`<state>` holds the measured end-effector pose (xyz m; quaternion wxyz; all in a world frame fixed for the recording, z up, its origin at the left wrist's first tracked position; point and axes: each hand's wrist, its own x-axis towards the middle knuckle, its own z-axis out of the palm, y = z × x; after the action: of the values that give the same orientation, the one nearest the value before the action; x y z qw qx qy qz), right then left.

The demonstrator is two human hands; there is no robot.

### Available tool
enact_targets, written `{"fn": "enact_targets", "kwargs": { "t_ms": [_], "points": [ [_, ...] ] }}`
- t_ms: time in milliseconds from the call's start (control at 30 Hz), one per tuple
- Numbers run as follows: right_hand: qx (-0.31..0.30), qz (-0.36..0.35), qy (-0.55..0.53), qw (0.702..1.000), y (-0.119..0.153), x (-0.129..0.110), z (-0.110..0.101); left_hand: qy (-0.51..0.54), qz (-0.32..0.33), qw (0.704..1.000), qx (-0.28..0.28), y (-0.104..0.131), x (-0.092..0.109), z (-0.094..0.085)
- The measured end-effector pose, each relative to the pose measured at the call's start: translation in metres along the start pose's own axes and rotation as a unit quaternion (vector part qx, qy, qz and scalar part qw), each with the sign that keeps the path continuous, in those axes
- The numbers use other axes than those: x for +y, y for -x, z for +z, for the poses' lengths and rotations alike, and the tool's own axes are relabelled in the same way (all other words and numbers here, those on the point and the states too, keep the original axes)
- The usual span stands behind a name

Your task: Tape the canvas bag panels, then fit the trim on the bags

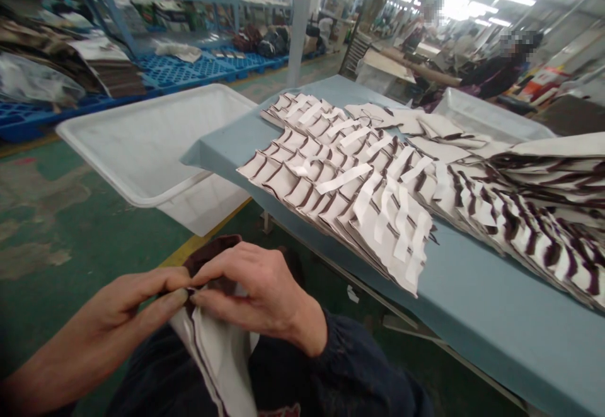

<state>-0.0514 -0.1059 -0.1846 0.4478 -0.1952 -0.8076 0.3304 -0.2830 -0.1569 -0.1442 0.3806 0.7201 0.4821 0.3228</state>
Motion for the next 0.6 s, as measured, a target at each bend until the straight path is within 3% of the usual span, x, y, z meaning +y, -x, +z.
{"fn": "enact_targets", "kwargs": {
  "t_ms": [67, 267, 433, 500, 600],
  "points": [
    [-0.005, -0.047, 0.042, 0.998, -0.003, -0.003, 0.001, -0.006, 0.002, 1.000, 0.009, -0.001, 0.002, 0.002],
    [-0.039, -0.099, 0.150, 0.983, -0.003, -0.011, -0.004, -0.021, -0.012, 1.000, -0.006, 0.002, -0.003, 0.005],
    [-0.069, -0.116, 0.299, 0.945, 0.000, -0.005, 0.003, -0.039, -0.013, 0.999, 0.015, -0.001, 0.000, 0.006],
    [-0.085, -0.114, 0.333, 0.932, 0.000, 0.001, 0.006, -0.045, -0.016, 0.999, 0.008, -0.003, 0.002, 0.006],
    [-0.139, -0.059, 0.284, 0.947, -0.004, 0.003, 0.003, -0.039, -0.045, 0.998, -0.028, -0.003, 0.000, 0.004]
  ]
}}
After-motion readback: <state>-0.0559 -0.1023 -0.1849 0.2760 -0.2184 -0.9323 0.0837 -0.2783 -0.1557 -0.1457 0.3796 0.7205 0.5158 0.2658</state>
